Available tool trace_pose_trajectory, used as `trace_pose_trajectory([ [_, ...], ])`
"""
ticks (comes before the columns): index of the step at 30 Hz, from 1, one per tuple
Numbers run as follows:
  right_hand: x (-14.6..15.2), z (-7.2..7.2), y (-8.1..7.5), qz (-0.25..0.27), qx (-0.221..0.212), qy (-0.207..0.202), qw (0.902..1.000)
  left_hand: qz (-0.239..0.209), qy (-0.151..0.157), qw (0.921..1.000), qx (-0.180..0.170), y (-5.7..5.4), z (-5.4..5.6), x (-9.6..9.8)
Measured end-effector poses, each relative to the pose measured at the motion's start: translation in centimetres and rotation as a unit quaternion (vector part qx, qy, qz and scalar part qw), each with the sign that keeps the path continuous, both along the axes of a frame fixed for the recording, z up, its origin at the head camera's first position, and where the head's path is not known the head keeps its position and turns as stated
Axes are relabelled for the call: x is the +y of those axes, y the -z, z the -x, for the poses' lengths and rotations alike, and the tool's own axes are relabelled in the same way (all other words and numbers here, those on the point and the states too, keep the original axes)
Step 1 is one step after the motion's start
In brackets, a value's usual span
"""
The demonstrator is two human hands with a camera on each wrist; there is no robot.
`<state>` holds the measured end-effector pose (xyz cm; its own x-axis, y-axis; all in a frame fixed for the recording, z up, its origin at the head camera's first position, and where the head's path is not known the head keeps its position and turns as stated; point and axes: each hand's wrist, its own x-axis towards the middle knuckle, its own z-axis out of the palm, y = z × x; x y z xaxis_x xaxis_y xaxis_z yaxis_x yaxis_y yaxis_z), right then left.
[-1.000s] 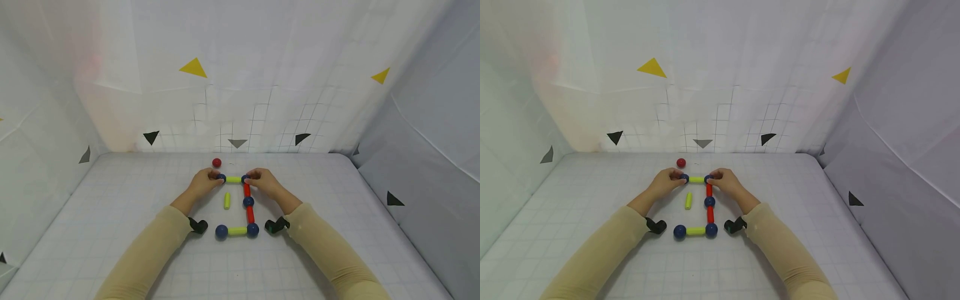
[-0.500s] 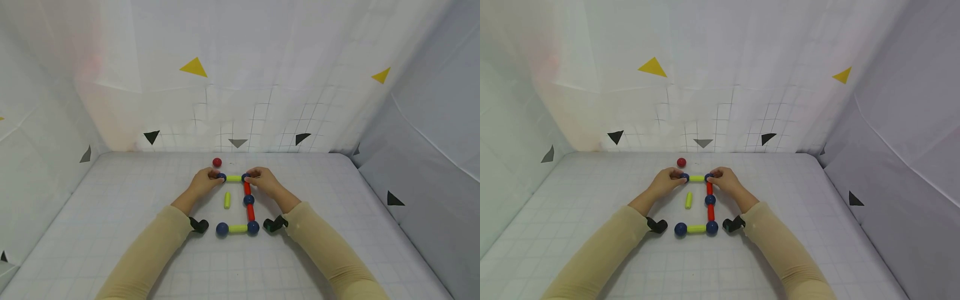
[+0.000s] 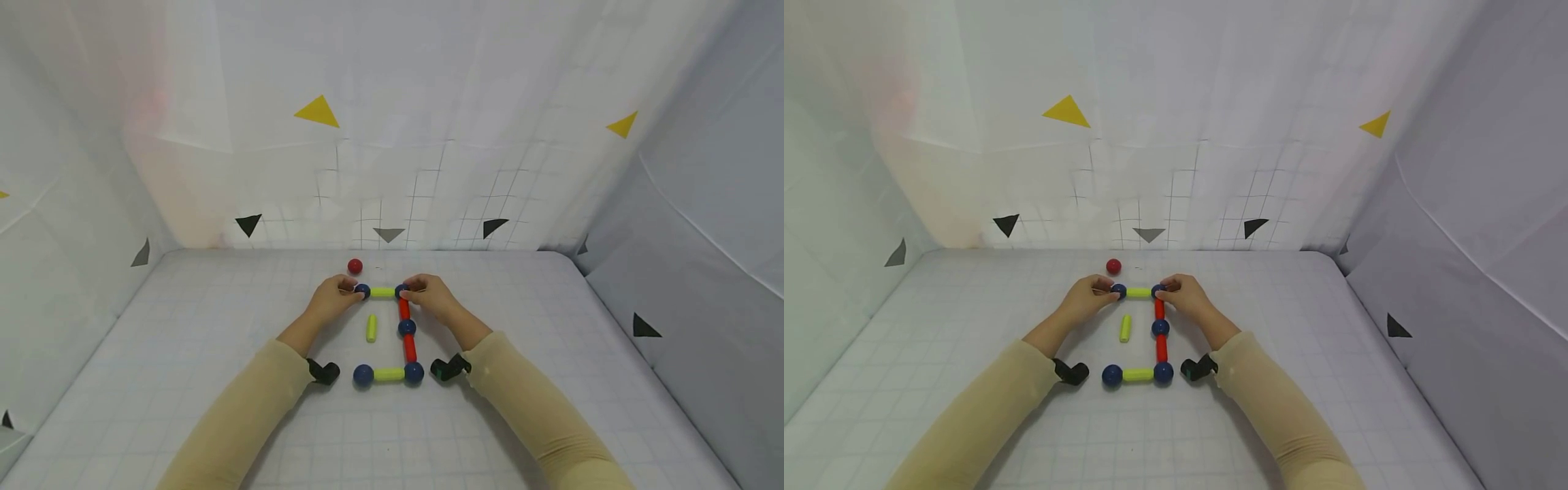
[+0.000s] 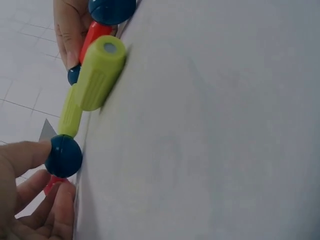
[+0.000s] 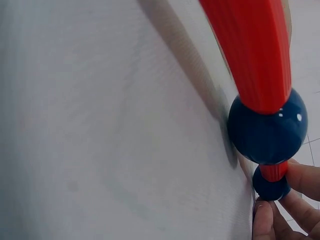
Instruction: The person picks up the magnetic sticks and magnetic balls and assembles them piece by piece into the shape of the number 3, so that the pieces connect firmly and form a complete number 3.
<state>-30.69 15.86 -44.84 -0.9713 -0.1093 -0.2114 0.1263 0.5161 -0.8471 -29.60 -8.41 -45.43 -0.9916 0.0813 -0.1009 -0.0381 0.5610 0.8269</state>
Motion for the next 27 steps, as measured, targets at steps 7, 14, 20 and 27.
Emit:
trace_pose_trajectory([
  [7,0.1,0.0,0.1,-0.001,0.0,0.001,1.0,0.002,-0.009,0.9999,0.006,-0.2,-0.8,-0.1],
  [14,0.0,0.0,0.3,-0.002,-0.001,-0.003,1.0,0.015,0.014,0.9997,0.016,-0.1,-1.6,-0.4],
  [20,0.1,0.2,0.4,-0.003,0.0,-0.004,1.0,0.026,0.065,0.9976,-0.002,-0.2,-2.4,-0.5],
  [27,0.3,0.3,0.4,-0.002,0.0,-0.008,1.0,0.045,0.125,0.9911,-0.008,-0.4,-3.0,-0.1],
])
